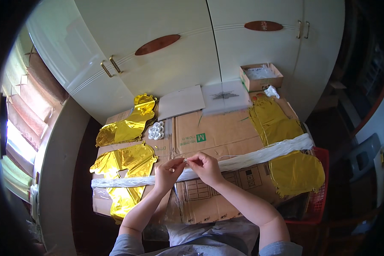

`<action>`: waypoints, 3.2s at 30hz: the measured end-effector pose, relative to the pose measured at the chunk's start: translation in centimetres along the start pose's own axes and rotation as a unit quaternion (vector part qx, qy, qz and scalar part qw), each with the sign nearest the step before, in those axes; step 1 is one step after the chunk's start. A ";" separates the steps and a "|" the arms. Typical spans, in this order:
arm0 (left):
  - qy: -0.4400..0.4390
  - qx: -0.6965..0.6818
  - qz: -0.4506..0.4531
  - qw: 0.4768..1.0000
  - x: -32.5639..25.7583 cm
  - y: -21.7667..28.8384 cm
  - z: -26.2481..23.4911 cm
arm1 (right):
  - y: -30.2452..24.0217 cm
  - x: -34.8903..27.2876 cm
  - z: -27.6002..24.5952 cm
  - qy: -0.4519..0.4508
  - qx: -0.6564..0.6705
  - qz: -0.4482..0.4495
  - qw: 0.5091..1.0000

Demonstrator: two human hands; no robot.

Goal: Folding and organizing gold star-shaped foil balloons on a cardboard workspace.

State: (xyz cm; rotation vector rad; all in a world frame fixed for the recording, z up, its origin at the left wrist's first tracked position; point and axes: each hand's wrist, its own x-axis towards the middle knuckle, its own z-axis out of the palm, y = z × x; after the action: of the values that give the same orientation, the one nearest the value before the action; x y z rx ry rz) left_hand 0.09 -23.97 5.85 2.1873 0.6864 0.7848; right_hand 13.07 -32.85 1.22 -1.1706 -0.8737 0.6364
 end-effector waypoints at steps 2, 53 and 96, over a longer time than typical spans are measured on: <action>0.007 0.016 0.011 1.000 0.0 0.0 0.0 | -0.2 -0.1 0.2 -0.003 0.000 -0.006 1.000; -0.038 0.098 0.109 0.988 1.8 -2.3 -4.5 | -0.6 0.0 0.5 -0.063 -0.421 -0.233 0.874; -0.014 0.089 0.143 0.986 -1.1 -3.2 -1.3 | -0.7 -0.1 1.1 -0.116 -0.382 -0.237 0.886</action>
State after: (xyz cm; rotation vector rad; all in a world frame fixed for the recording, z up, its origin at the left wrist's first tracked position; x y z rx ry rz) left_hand -2.36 -22.15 3.78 2.4905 0.4472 0.8613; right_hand 12.08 -32.63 2.03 -1.5046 -1.6434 -0.0030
